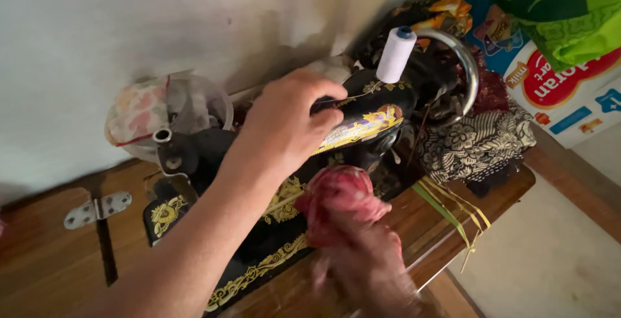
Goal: The person wipes a wooden table surface and a vintage sewing machine using a red and white checkered cloth. The person moves the cloth back and forth across the table and around the sewing machine, including the needle plate and body.
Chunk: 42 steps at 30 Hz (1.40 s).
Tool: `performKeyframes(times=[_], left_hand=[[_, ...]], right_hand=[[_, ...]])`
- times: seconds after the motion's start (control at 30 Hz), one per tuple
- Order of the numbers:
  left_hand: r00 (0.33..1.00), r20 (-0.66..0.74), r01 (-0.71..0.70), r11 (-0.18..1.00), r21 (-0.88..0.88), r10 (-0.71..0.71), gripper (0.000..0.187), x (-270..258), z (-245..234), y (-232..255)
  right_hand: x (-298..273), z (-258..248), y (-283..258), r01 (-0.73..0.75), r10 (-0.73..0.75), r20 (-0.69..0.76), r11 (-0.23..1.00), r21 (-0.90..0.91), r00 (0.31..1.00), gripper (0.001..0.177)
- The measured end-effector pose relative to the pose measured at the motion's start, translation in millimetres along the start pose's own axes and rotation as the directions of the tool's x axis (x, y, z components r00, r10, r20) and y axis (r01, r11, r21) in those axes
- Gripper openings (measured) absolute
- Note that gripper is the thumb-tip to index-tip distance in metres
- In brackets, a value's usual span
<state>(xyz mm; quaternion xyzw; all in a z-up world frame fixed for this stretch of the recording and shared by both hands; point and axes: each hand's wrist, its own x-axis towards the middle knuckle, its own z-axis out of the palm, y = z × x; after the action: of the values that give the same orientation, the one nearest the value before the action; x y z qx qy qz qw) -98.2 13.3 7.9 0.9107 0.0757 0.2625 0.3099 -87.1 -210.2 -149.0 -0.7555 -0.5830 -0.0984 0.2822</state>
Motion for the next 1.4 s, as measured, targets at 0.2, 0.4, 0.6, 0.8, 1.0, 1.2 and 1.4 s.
performKeyframes(times=[0.2, 0.4, 0.6, 0.8, 1.0, 1.2, 1.4], left_hand=[[0.998, 0.000, -0.057, 0.998, -0.006, 0.057, 0.032, -16, 0, -4], [1.000, -0.004, -0.029, 1.000, -0.010, 0.029, 0.031, -15, 3, -10], [0.998, -0.035, -0.044, 0.999, 0.005, 0.044, 0.032, -13, 4, -12], [0.997, -0.051, -0.061, 0.998, -0.008, 0.061, 0.032, -16, 6, -14], [1.000, -0.019, -0.003, 1.000, -0.010, 0.003, 0.030, -14, 1, -9], [0.999, -0.034, -0.020, 1.000, -0.011, 0.020, 0.030, -16, 2, -9], [1.000, -0.001, 0.007, 1.000, -0.018, -0.007, 0.031, -15, 0, -8]], right_hand=[[1, -1, 31, -0.217, 0.242, -0.116, 0.956, 0.196, 0.963, 0.018], [5, -41, 10, -0.387, 0.612, -0.192, 0.680, 0.623, 0.767, 0.049], [75, -56, -5, -0.402, 0.660, -0.190, 0.633, 0.662, 0.727, 0.054], [81, -39, -2, -0.380, 0.491, -0.345, 0.860, 0.342, 0.800, 0.045], [93, -47, 31, -0.369, 0.648, -0.402, 0.728, 0.578, 0.648, 0.050], [77, -33, 27, -0.338, 0.644, -0.230, 0.632, 0.697, 0.730, 0.050], [66, -106, 51, -0.280, 0.763, -0.400, 0.585, 0.761, 0.507, 0.038]])
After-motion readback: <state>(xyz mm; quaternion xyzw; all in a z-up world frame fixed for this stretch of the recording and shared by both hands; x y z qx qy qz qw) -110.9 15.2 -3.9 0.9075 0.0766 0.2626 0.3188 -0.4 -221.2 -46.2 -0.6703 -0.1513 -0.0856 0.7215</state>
